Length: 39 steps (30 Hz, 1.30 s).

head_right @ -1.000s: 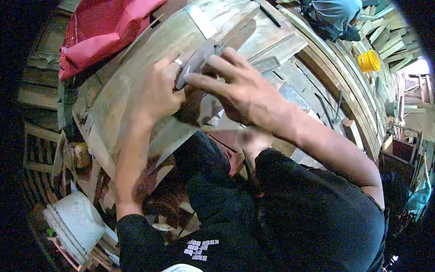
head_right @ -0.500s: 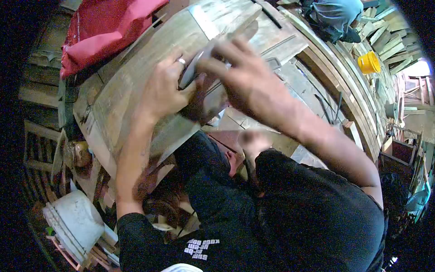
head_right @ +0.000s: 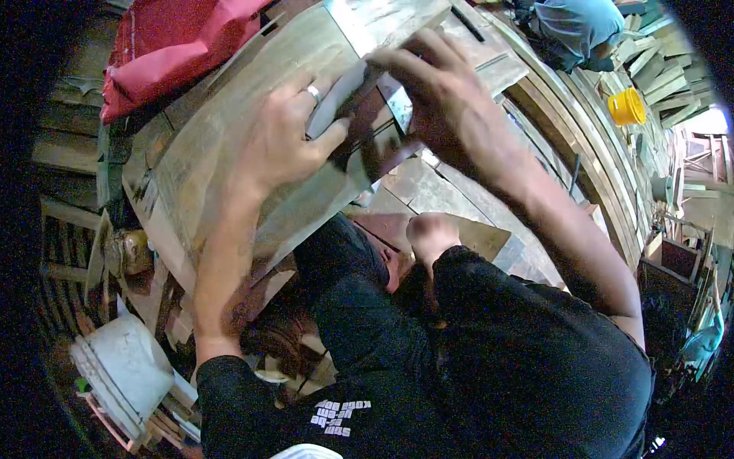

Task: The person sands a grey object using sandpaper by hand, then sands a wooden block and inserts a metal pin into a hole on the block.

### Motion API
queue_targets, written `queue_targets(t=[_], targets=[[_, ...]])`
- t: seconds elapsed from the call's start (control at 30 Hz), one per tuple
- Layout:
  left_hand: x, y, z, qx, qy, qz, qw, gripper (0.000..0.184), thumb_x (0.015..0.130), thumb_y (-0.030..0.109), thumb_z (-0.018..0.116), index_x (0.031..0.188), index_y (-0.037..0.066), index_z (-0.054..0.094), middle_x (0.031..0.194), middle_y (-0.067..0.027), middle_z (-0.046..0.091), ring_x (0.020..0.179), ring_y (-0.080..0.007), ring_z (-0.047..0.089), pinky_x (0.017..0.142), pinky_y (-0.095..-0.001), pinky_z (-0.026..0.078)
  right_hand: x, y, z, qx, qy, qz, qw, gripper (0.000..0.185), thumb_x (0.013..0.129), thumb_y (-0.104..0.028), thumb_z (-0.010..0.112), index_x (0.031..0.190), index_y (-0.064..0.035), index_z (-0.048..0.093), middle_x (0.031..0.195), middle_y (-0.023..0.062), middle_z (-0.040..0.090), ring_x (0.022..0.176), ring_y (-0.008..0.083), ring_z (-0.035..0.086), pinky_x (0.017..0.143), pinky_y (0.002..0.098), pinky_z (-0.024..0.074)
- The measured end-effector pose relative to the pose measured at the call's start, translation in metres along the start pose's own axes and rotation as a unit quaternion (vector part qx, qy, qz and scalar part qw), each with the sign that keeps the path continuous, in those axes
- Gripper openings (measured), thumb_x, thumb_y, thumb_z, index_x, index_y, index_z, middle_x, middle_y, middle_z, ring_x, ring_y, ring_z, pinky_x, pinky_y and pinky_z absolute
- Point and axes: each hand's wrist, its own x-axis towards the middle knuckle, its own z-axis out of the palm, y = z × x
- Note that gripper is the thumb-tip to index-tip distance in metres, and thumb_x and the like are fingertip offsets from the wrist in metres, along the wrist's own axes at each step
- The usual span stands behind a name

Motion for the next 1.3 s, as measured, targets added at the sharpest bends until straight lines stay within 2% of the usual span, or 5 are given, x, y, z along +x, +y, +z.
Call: queue_targets(t=[0.23,0.53,1.0,1.2,1.3], targets=[[0.000,-0.002,0.003,0.018,0.031,0.030,0.999,0.049,0.086,0.023,0.079,0.127,-0.002,0.070,0.116,-0.0235,0.067,0.099,-0.0467,0.071,0.087,-0.0513,0.058,-0.003,0.004,-0.003,0.002,-0.040,0.001,0.999,0.063,0.074,0.000,0.077,0.135,-0.0104,0.066,0.120,0.0158,0.062,0.116,0.0383,0.059,0.102,0.0480,0.0513],[0.000,0.000,0.000,0.011,0.021,0.024,0.999,0.048,0.086,0.022,0.080,0.129,0.001,0.071,0.115,-0.0233,0.067,0.100,-0.0466,0.071,0.087,-0.0518,0.058,0.010,0.008,-0.007,0.012,-0.027,-0.011,0.999,0.031,0.099,0.005,0.059,0.126,-0.0055,0.070,0.110,0.0165,0.067,0.102,0.0334,0.069,0.088,0.0425,0.0558],[0.002,0.001,-0.002,0.017,-0.015,-0.006,1.000,0.054,0.084,0.023,0.084,0.128,-0.005,0.070,0.124,-0.0325,0.067,0.113,-0.0493,0.067,0.097,-0.0490,0.055,0.016,-0.004,0.000,-0.055,-0.050,-0.116,0.990,0.043,0.082,-0.003,0.069,0.124,-0.0091,0.069,0.113,0.0125,0.063,0.107,0.0354,0.058,0.096,0.0444,0.0517],[0.006,0.006,-0.001,-0.026,0.032,0.015,0.999,0.058,0.084,0.028,0.083,0.131,-0.004,0.069,0.118,-0.0293,0.069,0.104,-0.0468,0.071,0.091,-0.0490,0.058,0.026,0.017,-0.021,0.109,0.016,0.135,0.985,0.026,0.111,-0.008,0.054,0.132,-0.0076,0.070,0.095,0.0020,0.066,0.084,0.0089,0.055,0.078,0.0274,0.0489],[0.004,0.007,0.002,-0.045,0.023,0.042,0.998,0.074,0.082,0.035,0.086,0.142,-0.002,0.064,0.114,-0.0254,0.070,0.098,-0.0428,0.073,0.088,-0.0475,0.059,0.017,0.007,-0.014,0.176,-0.013,0.196,0.965,0.029,0.110,-0.011,0.053,0.135,-0.0059,0.065,0.089,0.0052,0.069,0.076,0.0110,0.061,0.070,0.0280,0.0505]])
